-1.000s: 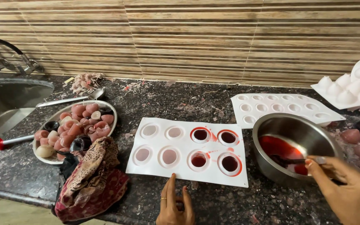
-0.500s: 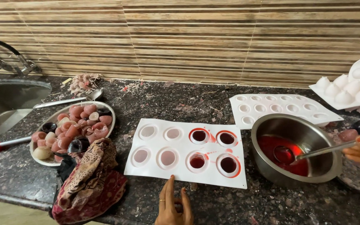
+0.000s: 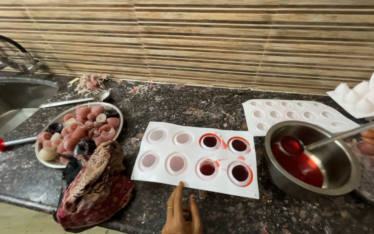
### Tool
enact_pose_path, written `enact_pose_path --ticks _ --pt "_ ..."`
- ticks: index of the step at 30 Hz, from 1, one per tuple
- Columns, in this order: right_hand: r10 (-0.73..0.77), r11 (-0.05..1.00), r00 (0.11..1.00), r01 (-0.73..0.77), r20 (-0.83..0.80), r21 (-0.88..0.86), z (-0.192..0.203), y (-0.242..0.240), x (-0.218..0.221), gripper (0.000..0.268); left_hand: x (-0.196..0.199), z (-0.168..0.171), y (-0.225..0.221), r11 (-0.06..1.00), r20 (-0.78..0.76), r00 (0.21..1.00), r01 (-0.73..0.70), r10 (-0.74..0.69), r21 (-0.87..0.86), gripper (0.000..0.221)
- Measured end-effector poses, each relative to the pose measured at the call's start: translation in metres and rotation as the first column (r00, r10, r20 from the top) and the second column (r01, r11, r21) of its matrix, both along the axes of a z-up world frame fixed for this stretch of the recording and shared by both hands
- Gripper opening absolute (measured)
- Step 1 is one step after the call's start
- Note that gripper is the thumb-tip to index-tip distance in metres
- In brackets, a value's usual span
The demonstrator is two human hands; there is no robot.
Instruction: Pouring a red liquid into circular silicone molds using a small ladle.
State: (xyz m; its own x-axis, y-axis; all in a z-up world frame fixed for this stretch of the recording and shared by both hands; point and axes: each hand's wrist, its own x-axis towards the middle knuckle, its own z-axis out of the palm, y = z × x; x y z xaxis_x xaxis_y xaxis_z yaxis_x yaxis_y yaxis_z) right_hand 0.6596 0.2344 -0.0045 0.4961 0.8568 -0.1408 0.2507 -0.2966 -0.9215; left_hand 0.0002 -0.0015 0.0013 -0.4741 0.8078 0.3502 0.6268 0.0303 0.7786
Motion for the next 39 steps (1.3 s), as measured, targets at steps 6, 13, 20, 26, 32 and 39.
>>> enact_pose_path --ticks 6,13,20,26,32,39 --pt "-0.074 0.914 0.965 -0.036 0.253 0.405 0.156 -0.135 -0.284 0.029 0.004 0.005 -0.002 0.994 0.018 0.998 -0.057 0.055 0.090 0.051" --pt "0.095 0.786 0.981 -0.177 0.168 0.593 0.201 -0.165 -0.395 0.017 0.005 0.004 -0.002 0.985 0.012 0.997 -0.072 0.071 0.155 0.047" --pt "0.153 0.727 0.954 -0.285 0.257 0.625 0.196 -0.171 -0.446 0.008 0.002 0.009 -0.002 0.999 0.051 0.998 -0.038 0.036 0.027 0.053" --pt "0.149 0.718 0.937 -0.323 0.317 0.617 0.186 -0.182 -0.470 0.008 0.003 0.017 -0.005 0.999 0.060 0.998 -0.023 0.026 -0.040 0.056" --pt "0.062 0.686 0.872 -0.391 0.486 0.613 0.188 -0.200 -0.486 0.011 0.002 0.012 -0.005 1.000 0.023 0.999 -0.023 0.023 0.002 0.056" --pt "0.025 0.594 0.779 -0.515 0.626 0.618 0.166 -0.213 -0.485 0.012 0.002 0.013 -0.006 0.999 0.015 1.000 -0.012 0.012 0.031 0.055"
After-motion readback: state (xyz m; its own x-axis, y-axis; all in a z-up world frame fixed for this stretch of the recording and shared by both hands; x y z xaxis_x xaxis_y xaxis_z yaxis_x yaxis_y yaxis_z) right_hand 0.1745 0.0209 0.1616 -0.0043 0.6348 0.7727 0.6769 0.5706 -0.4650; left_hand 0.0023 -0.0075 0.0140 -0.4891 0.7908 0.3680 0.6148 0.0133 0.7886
